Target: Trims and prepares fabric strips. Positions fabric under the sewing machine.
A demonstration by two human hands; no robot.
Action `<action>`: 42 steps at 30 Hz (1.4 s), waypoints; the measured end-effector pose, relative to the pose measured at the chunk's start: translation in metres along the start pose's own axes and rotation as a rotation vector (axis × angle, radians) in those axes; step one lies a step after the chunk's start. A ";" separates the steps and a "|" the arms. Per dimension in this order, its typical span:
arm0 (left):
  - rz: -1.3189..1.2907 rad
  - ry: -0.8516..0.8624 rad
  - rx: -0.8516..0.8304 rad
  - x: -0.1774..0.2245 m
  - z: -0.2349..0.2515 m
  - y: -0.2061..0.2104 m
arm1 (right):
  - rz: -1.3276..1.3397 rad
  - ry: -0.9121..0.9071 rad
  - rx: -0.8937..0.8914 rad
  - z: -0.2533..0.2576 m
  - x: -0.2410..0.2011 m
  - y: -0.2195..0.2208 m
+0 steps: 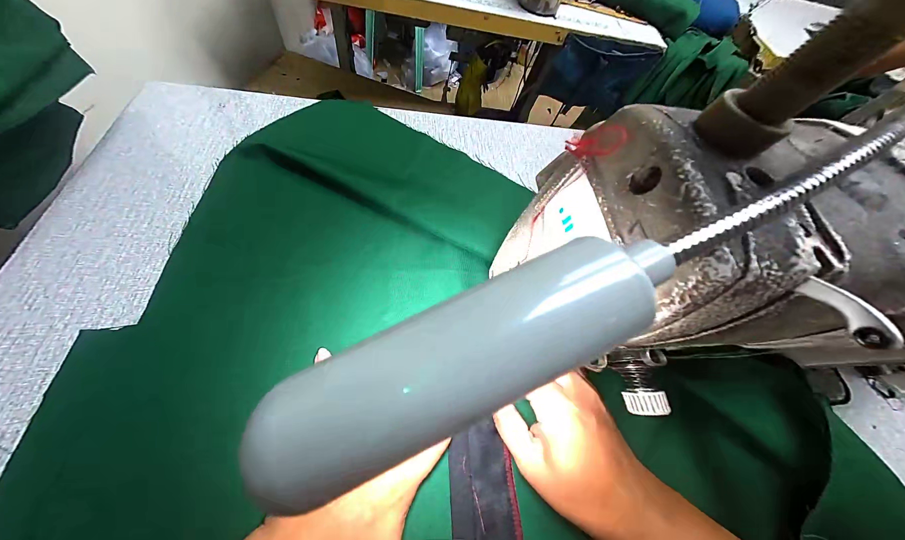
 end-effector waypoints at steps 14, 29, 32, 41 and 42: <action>-0.017 0.051 0.095 0.002 -0.001 -0.003 | -0.058 -0.178 0.042 -0.017 -0.006 -0.011; 0.122 0.078 0.140 0.000 0.007 -0.003 | -0.171 -0.310 -0.383 -0.037 0.014 0.010; 0.114 0.097 0.158 -0.001 0.017 -0.003 | -0.174 -0.271 -0.390 -0.032 0.023 0.010; 0.126 0.070 0.086 0.000 0.043 -0.001 | -0.178 -0.256 -0.424 -0.023 0.048 0.007; 0.131 0.065 0.076 0.000 0.044 -0.001 | -0.179 -0.251 -0.425 -0.023 0.050 0.006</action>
Point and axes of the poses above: each hand's wrist, its own z-axis towards the middle knuckle, its own y-axis out of the palm, x = y × z, the point moved 8 cm from there along z, towards the middle knuckle, and after that the axes turned 5 degrees about -x, right-handed, at the moved point
